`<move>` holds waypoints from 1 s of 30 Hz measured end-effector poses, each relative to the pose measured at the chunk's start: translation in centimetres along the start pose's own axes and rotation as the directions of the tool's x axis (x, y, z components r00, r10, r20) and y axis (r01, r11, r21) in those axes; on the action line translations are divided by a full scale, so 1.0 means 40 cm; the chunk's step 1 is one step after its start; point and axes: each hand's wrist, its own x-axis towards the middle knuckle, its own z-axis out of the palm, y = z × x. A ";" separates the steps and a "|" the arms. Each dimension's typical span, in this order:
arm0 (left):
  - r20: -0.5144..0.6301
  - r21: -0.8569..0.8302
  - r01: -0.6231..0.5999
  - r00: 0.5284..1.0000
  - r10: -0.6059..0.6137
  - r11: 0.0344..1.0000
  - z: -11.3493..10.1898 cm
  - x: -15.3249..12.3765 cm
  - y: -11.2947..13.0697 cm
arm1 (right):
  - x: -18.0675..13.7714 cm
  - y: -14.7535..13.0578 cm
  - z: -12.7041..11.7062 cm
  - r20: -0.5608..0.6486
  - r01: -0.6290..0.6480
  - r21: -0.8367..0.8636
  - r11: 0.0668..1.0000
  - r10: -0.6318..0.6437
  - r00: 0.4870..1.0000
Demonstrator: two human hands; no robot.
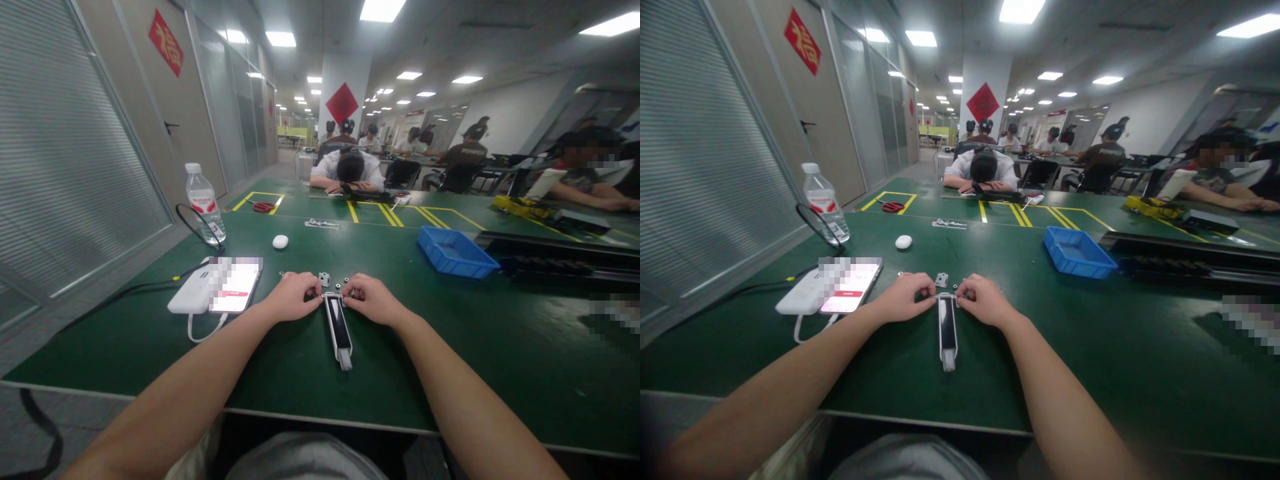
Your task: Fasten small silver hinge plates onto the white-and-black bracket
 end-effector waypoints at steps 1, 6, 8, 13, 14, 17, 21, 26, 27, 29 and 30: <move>0.003 0.000 -0.003 1.000 0.003 1.000 0.001 0.000 -0.002 | 0.000 0.000 0.000 -0.001 0.001 0.002 1.000 -0.001 1.000; 0.015 -0.015 -0.013 1.000 0.014 1.000 0.007 0.003 -0.014 | 0.000 0.005 -0.001 -0.008 0.011 0.004 1.000 -0.011 1.000; 0.013 -0.022 -0.013 1.000 0.013 1.000 0.010 0.004 -0.017 | 0.000 0.008 0.000 -0.006 0.015 0.001 1.000 -0.015 1.000; 0.016 -0.011 -0.002 1.000 0.002 1.000 0.012 0.006 -0.016 | 0.000 0.008 -0.001 0.005 0.003 -0.016 1.000 -0.002 1.000; 0.020 -0.006 0.004 1.000 -0.004 1.000 0.012 0.006 -0.014 | 0.000 0.006 -0.001 0.004 0.001 -0.022 1.000 -0.001 1.000; 0.027 0.016 0.037 0.999 -0.037 0.999 0.009 0.005 -0.009 | 0.000 0.002 -0.004 -0.001 -0.003 -0.044 0.999 0.003 1.000; 0.017 0.011 0.088 0.996 -0.088 0.996 0.000 0.001 -0.003 | -0.002 -0.003 -0.009 -0.007 -0.002 -0.057 0.998 0.001 1.000; -0.039 -0.003 0.133 0.990 -0.133 0.991 -0.013 -0.003 -0.003 | -0.003 -0.005 -0.014 -0.030 -0.017 -0.058 0.998 0.015 0.999; -0.046 0.000 0.141 0.989 -0.141 0.990 -0.016 -0.003 -0.004 | -0.003 -0.005 -0.015 -0.033 -0.023 -0.057 0.998 0.022 0.999; -0.046 0.002 0.163 0.986 -0.163 0.987 -0.019 -0.003 -0.004 | -0.002 -0.005 -0.017 -0.032 -0.034 -0.055 0.998 0.032 0.999; -0.041 -0.001 0.175 0.984 -0.175 0.985 -0.019 -0.003 -0.003 | -0.002 -0.005 -0.018 -0.029 -0.039 -0.055 0.998 0.037 0.999</move>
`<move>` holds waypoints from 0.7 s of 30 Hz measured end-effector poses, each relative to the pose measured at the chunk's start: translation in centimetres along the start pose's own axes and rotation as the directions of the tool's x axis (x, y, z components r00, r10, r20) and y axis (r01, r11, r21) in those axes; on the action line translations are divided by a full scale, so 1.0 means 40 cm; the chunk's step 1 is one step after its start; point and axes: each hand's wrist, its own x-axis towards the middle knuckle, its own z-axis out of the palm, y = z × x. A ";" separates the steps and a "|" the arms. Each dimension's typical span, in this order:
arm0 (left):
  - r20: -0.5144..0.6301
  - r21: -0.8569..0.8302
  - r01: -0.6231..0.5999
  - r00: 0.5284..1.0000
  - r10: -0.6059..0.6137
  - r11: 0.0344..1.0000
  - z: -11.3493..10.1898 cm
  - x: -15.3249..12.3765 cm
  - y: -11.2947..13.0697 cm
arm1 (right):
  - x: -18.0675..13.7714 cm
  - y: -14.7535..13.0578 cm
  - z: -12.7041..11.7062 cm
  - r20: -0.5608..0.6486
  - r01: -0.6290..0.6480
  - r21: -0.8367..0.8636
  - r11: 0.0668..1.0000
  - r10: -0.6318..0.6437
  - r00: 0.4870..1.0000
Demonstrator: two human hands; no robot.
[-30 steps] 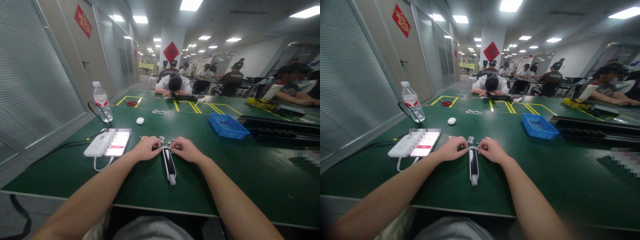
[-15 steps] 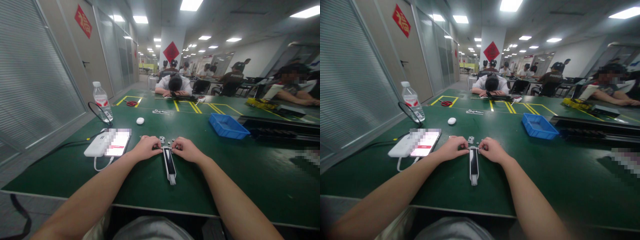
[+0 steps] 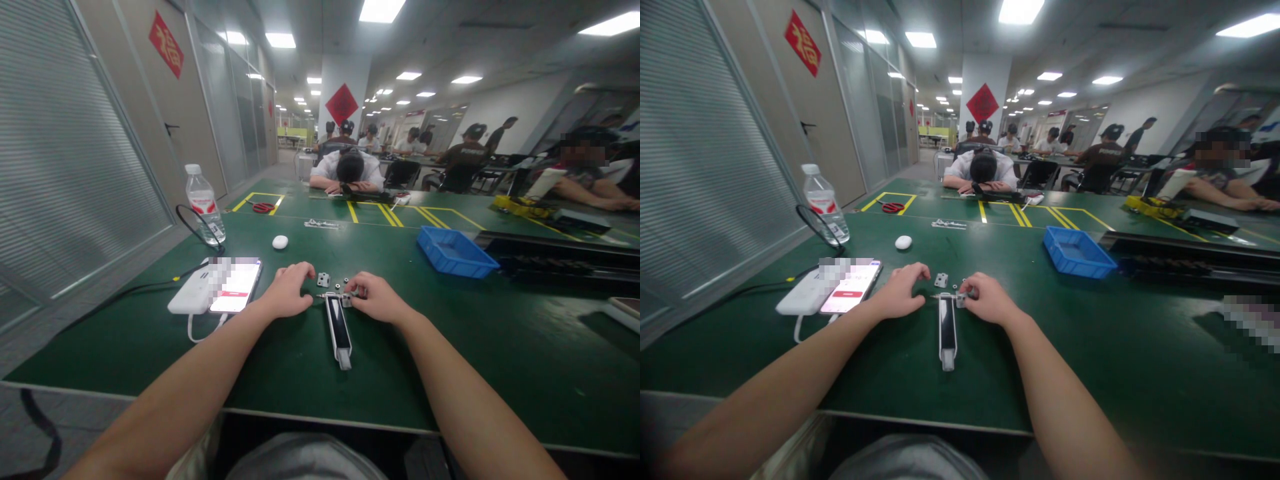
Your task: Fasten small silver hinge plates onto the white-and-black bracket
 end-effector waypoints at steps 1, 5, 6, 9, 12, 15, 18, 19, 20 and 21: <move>0.008 -0.006 0.008 1.000 -0.008 1.000 0.000 0.000 0.000 | 0.000 0.000 0.000 0.003 -0.005 0.000 1.000 0.005 1.000; 0.078 -0.057 -0.024 0.997 0.028 0.998 0.008 0.002 0.002 | 0.001 -0.002 0.001 -0.004 -0.029 0.007 1.000 0.029 1.000; 0.103 -0.066 -0.037 0.994 0.044 0.997 0.011 0.002 0.002 | 0.001 -0.002 0.001 -0.009 -0.031 0.008 0.999 0.032 0.999; 0.155 -0.061 -0.053 0.986 0.062 0.997 0.020 0.004 0.000 | 0.002 -0.002 0.004 -0.012 -0.029 0.006 1.000 0.029 1.000; 0.135 -0.028 -0.039 0.990 0.042 0.999 0.024 0.005 -0.004 | 0.002 -0.001 0.006 0.000 -0.024 0.005 1.000 0.024 1.000; 0.081 0.019 -0.015 0.997 0.014 1.000 0.024 0.005 -0.007 | 0.001 0.001 0.006 -0.001 -0.020 -0.001 1.000 0.020 1.000; 0.048 0.068 -0.009 0.999 0.006 0.998 0.022 0.005 -0.008 | 0.001 0.002 0.005 0.003 -0.025 -0.006 1.000 0.025 1.000; 0.046 0.083 -0.009 0.999 0.005 0.997 0.022 0.005 -0.007 | 0.001 0.002 0.005 0.005 -0.028 -0.006 1.000 0.028 1.000; 0.048 0.095 -0.009 0.999 0.004 0.995 0.021 0.004 -0.007 | 0.001 0.002 0.005 0.007 -0.030 -0.006 1.000 0.030 1.000; 0.053 0.104 -0.012 0.999 0.006 0.994 0.021 0.004 -0.006 | 0.001 0.003 0.005 0.006 -0.031 -0.006 0.999 0.031 0.999</move>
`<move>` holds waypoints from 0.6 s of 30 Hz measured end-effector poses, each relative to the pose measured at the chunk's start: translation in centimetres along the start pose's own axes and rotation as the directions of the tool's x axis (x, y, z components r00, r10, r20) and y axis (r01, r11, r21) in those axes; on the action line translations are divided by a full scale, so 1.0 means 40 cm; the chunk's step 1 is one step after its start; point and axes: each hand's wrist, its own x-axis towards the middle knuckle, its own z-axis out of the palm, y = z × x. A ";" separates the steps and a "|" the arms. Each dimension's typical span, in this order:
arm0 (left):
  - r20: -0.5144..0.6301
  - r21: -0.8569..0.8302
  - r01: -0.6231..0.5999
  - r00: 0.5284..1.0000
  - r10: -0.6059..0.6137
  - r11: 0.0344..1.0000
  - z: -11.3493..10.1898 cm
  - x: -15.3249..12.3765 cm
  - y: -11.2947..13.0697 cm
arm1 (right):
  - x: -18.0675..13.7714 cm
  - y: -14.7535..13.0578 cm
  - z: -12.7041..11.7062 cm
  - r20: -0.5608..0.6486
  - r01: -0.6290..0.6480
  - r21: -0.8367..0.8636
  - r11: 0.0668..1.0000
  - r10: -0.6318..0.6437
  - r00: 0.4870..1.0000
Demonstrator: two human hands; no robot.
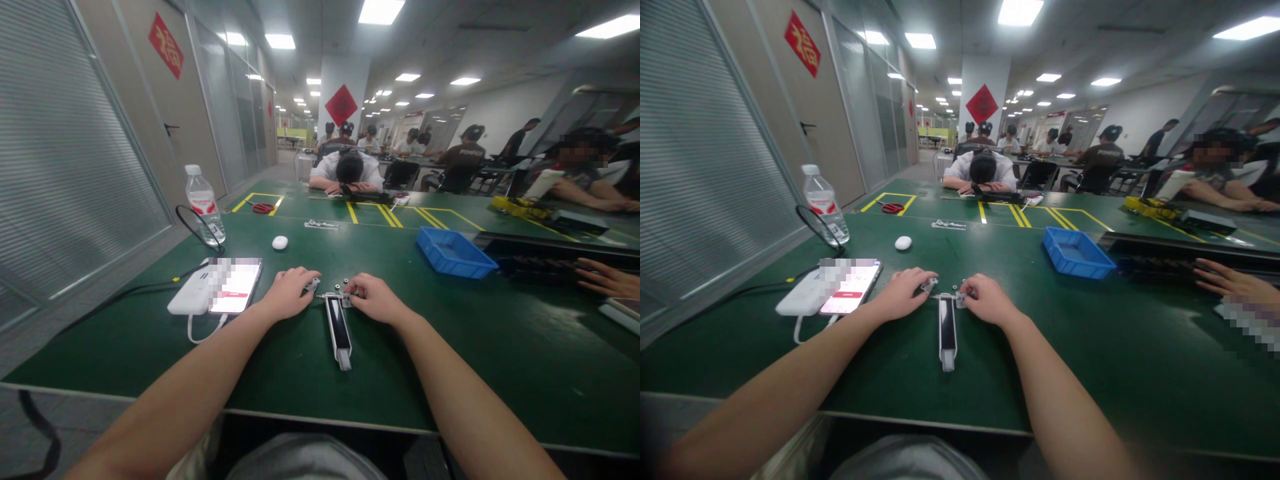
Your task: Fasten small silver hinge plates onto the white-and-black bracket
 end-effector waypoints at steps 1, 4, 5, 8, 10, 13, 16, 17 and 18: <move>0.006 0.007 -0.003 1.000 0.003 1.000 0.000 0.000 0.001 | 0.000 0.000 0.001 -0.004 -0.002 -0.001 1.000 0.002 1.000; 0.020 0.012 -0.018 1.000 0.017 1.000 0.001 0.000 0.001 | 0.001 0.002 0.004 -0.019 0.002 0.004 1.000 -0.002 1.000; 0.021 0.010 -0.018 1.000 0.017 1.000 0.001 0.000 0.000 | 0.001 0.002 0.006 -0.024 0.015 0.005 1.000 -0.015 1.000; 0.015 0.001 -0.016 1.000 0.016 1.000 0.004 0.001 -0.003 | 0.002 0.005 0.013 -0.026 0.077 -0.006 0.997 -0.077 0.997; 0.011 0.000 -0.022 1.000 0.022 1.000 0.006 0.001 -0.005 | 0.003 0.007 0.017 -0.017 0.107 -0.016 0.994 -0.107 0.994; 0.008 0.005 -0.029 1.000 0.029 1.000 0.007 0.001 -0.006 | 0.004 0.011 0.023 0.018 0.122 -0.018 0.992 -0.121 0.992; 0.011 0.006 -0.024 1.000 0.024 1.000 0.007 0.000 -0.005 | 0.006 0.016 0.029 0.043 0.128 -0.028 0.991 -0.127 0.991; 0.013 0.005 -0.022 1.000 0.022 1.000 0.007 0.000 -0.005 | 0.007 0.017 0.031 0.048 0.130 -0.033 0.991 -0.129 0.991; 0.014 0.004 -0.020 1.000 0.020 1.000 0.006 -0.001 -0.004 | 0.007 0.018 0.033 0.052 0.133 -0.036 0.990 -0.131 0.990</move>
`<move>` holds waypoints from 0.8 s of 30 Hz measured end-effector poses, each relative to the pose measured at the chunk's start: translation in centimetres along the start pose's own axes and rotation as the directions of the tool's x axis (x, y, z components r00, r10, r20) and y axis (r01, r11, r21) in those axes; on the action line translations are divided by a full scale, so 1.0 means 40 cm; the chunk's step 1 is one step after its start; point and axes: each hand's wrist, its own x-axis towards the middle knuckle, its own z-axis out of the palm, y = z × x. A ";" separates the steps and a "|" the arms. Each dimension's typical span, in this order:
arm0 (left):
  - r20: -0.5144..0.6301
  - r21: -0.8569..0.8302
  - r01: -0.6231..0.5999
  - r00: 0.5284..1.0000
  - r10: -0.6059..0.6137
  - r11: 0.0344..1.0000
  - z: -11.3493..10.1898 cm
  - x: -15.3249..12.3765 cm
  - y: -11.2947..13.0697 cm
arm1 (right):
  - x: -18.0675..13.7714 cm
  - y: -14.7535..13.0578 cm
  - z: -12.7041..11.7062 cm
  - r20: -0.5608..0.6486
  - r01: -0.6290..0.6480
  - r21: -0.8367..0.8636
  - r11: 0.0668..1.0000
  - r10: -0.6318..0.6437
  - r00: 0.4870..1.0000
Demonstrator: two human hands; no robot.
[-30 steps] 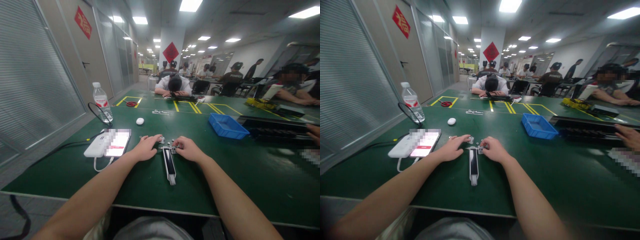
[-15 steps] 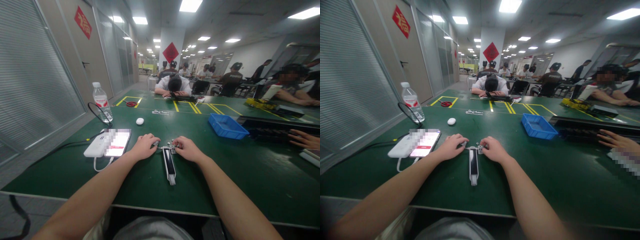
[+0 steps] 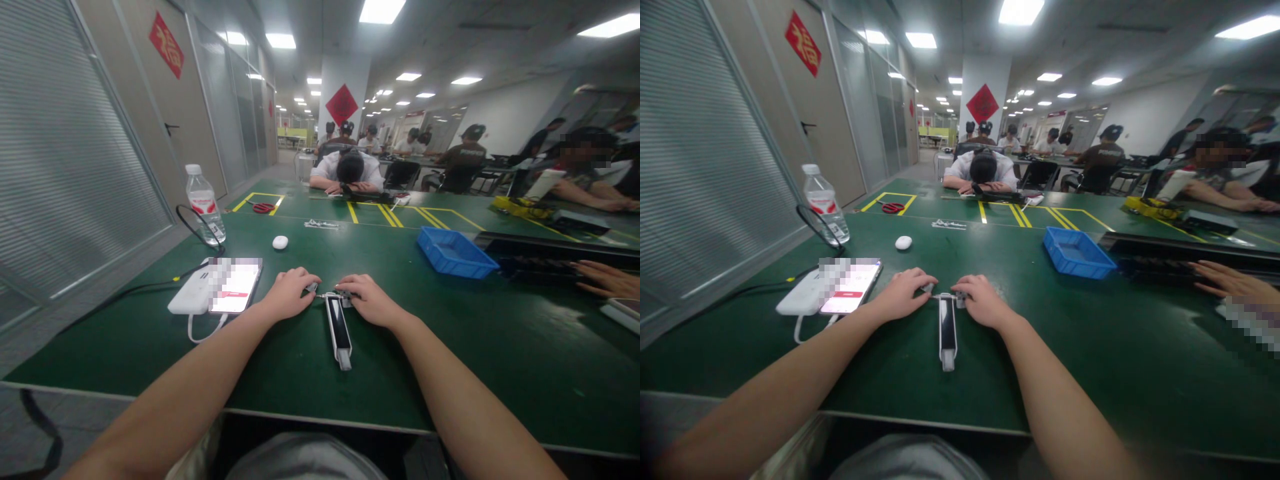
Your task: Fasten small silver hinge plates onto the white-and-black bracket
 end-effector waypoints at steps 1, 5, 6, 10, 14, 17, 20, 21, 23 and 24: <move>0.001 -0.002 0.002 1.000 -0.002 1.000 0.000 0.000 0.001 | 0.000 0.001 0.001 0.004 0.003 -0.003 1.000 -0.003 1.000; 0.005 -0.007 0.005 1.000 -0.005 1.000 -0.002 0.000 0.002 | 0.001 0.002 0.003 0.017 0.004 -0.012 1.000 -0.004 1.000; 0.005 -0.007 0.005 1.000 -0.005 1.000 -0.002 0.000 0.002 | 0.001 0.002 0.003 0.019 0.002 -0.015 1.000 -0.002 1.000; -0.002 -0.006 0.001 1.000 -0.001 1.000 0.002 0.001 0.000 | 0.001 0.001 0.004 0.012 -0.006 -0.013 1.000 0.006 1.000; -0.011 -0.006 -0.007 1.000 0.007 1.000 0.006 0.001 -0.004 | 0.001 -0.003 0.001 0.005 -0.018 -0.013 1.000 0.018 1.000; -0.011 -0.006 -0.004 1.000 0.004 1.000 0.007 0.001 -0.005 | 0.002 -0.008 -0.004 0.016 -0.051 -0.014 0.999 0.051 0.999; -0.022 -0.010 -0.001 1.000 0.000 1.000 0.005 0.000 -0.005 | 0.002 -0.009 -0.007 -0.019 -0.082 0.006 0.997 0.082 0.996; -0.027 -0.013 -0.002 1.000 0.002 1.000 0.004 -0.001 -0.005 | 0.002 -0.008 -0.008 -0.038 -0.086 0.015 0.996 0.086 0.996; -0.038 -0.017 -0.006 0.999 0.005 1.000 -0.001 -0.002 -0.002 | 0.003 -0.007 -0.009 -0.071 -0.088 0.034 0.996 0.091 0.993; -0.046 -0.016 -0.007 0.999 0.006 1.000 -0.004 -0.002 0.001 | 0.003 -0.007 -0.010 -0.082 -0.090 0.046 0.995 0.093 0.992</move>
